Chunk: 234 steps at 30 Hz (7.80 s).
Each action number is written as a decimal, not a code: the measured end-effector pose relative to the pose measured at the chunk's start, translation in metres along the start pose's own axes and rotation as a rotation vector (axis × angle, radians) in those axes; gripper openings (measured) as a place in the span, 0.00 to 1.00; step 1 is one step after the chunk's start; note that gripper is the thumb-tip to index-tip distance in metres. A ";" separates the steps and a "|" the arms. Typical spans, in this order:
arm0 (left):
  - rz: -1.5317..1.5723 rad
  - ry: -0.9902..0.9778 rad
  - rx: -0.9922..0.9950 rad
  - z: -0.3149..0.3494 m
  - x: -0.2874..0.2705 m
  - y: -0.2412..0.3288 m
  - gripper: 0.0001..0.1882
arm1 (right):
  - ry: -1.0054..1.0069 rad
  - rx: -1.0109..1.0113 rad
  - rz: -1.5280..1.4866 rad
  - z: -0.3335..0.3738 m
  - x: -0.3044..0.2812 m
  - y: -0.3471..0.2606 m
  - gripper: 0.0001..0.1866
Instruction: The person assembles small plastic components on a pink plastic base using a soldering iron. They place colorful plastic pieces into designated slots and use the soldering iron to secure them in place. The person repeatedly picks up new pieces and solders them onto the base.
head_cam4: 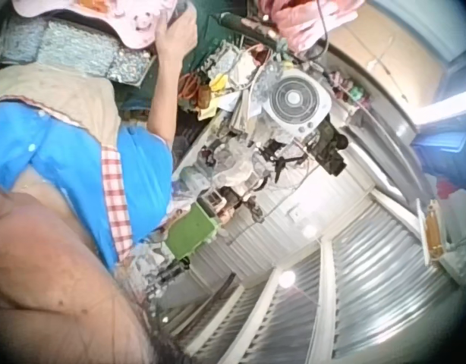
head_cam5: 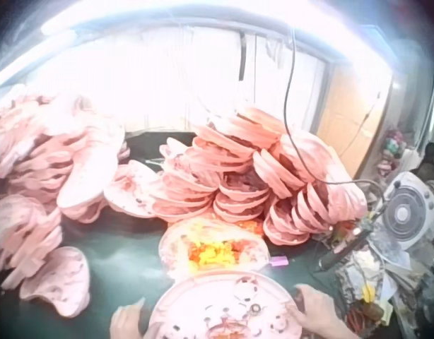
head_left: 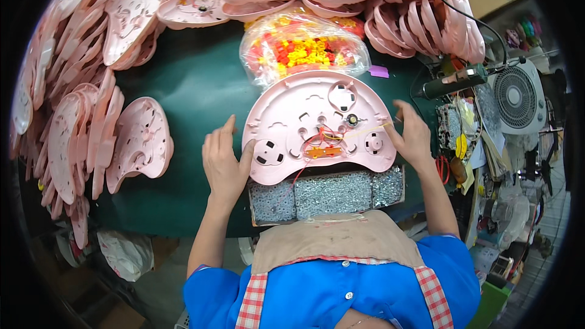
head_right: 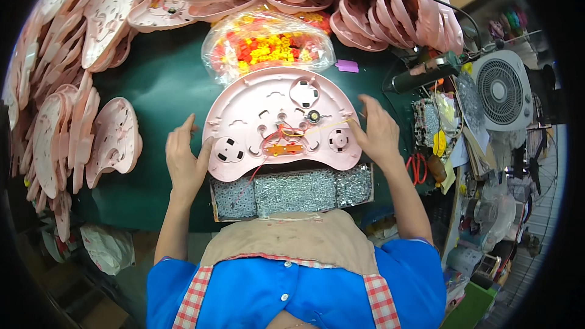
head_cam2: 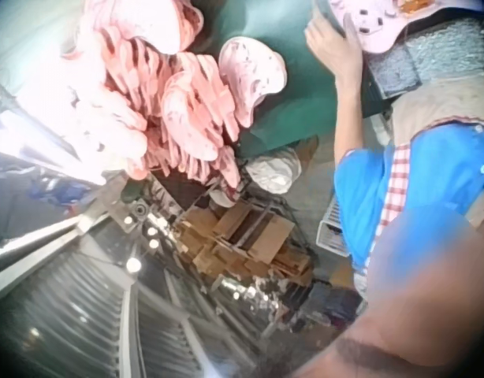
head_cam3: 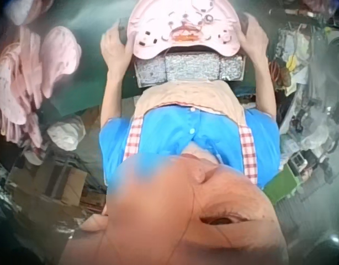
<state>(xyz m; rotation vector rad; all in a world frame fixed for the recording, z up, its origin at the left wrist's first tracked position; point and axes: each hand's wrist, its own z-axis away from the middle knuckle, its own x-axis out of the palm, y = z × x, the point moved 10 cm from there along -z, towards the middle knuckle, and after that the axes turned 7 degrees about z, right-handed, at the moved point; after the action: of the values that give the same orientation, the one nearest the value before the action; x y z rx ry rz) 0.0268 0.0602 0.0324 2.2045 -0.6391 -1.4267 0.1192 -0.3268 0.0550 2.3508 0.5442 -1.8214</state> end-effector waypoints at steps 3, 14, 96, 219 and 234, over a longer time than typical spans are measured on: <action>0.559 -0.068 -0.364 0.007 -0.007 -0.007 0.31 | -0.184 0.079 -0.226 0.015 0.048 0.036 0.14; -0.203 0.425 -0.006 0.053 -0.145 -0.050 0.36 | -0.404 0.293 -1.812 -0.256 0.095 -0.280 0.14; 1.185 -1.081 -0.045 0.160 0.087 0.273 0.46 | 0.671 0.068 -0.325 0.251 -0.169 -0.076 0.07; 0.453 -0.199 -0.358 -0.049 -0.069 -0.081 0.14 | -0.119 -0.121 -0.450 -0.177 0.061 -0.115 0.15; 0.395 -0.437 -0.327 -0.080 -0.068 -0.098 0.17 | -0.076 -0.024 -0.748 -0.154 0.062 -0.076 0.20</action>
<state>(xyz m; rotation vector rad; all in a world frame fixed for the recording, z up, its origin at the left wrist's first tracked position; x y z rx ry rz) 0.0893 0.1878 0.0539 1.4313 -0.8572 -1.6616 0.2462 -0.1960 0.0463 2.2030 1.5846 -2.1147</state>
